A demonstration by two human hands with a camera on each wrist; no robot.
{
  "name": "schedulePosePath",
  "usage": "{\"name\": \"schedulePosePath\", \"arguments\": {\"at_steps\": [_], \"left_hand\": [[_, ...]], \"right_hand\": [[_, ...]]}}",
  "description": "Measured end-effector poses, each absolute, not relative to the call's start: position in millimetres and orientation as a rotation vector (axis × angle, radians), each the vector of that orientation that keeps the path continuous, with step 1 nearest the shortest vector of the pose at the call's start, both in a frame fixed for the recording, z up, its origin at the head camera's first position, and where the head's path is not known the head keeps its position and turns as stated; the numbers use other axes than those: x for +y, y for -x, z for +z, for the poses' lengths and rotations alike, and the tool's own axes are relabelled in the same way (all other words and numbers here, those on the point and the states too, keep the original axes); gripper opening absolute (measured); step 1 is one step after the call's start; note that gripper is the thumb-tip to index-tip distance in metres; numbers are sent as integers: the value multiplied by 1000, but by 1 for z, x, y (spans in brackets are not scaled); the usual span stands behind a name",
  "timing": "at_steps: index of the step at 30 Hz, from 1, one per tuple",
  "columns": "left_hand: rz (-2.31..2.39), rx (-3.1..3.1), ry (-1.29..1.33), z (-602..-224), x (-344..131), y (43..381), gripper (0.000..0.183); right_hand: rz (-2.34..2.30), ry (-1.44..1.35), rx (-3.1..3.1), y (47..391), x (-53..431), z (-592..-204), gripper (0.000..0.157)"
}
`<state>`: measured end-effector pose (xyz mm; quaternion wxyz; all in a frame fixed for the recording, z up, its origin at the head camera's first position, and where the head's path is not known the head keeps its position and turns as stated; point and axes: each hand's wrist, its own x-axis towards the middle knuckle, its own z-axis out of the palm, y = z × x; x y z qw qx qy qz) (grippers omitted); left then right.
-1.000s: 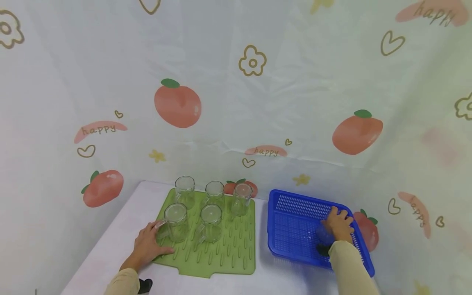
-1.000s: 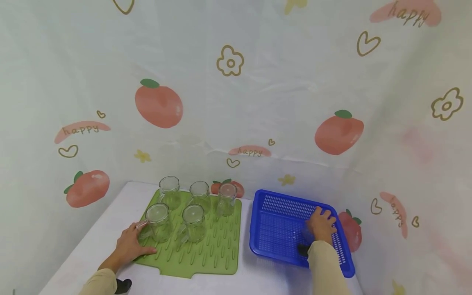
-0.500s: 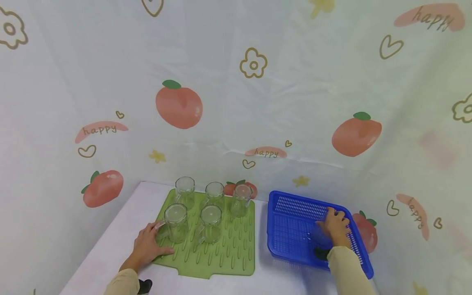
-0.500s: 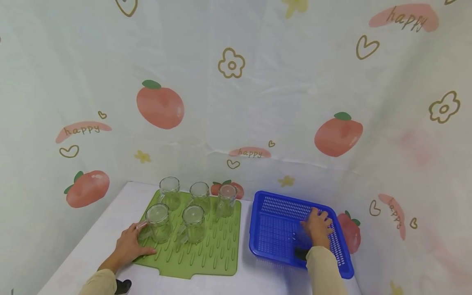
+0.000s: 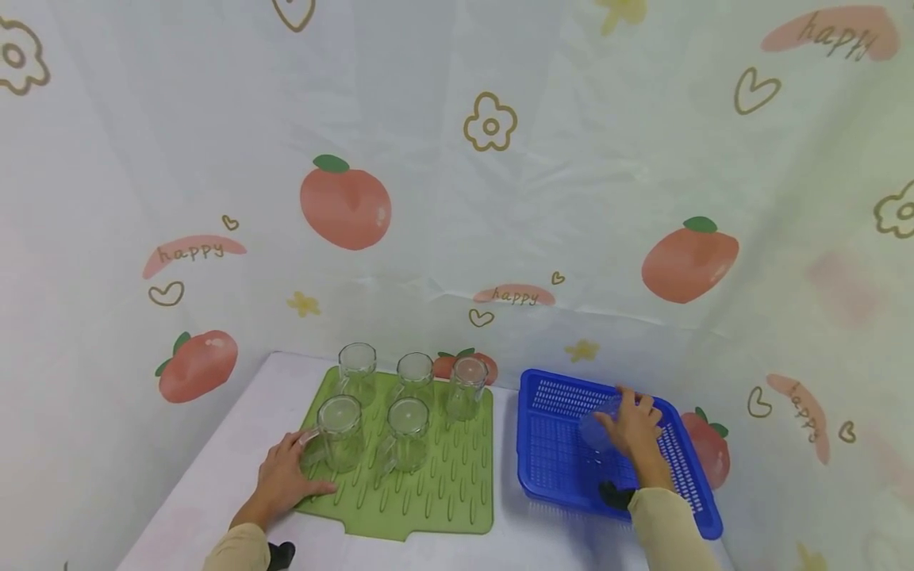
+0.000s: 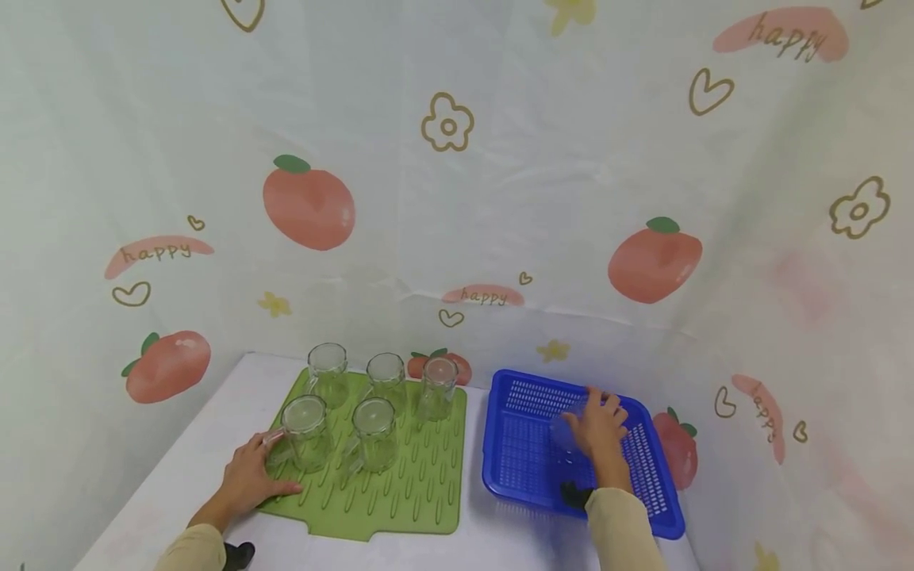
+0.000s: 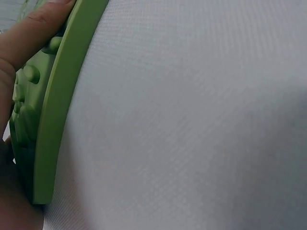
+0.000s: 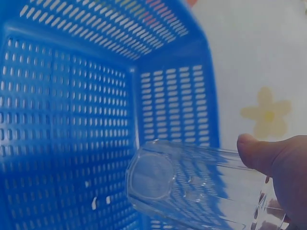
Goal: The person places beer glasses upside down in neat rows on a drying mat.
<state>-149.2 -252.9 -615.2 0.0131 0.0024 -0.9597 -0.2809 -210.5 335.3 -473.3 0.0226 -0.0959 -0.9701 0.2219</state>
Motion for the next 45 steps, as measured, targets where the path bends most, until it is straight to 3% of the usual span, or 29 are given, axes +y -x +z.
{"name": "schedulePosePath", "arguments": {"at_steps": [25,45], "left_hand": [[-931,-3029,-38,-615,-248,144,114],[-923,-3034,-37,-610,-252,149,112]], "right_hand": [[784,49,-2680,180,289,-449,56],[1088,-47,-2596,181,269,-437,60]]}}
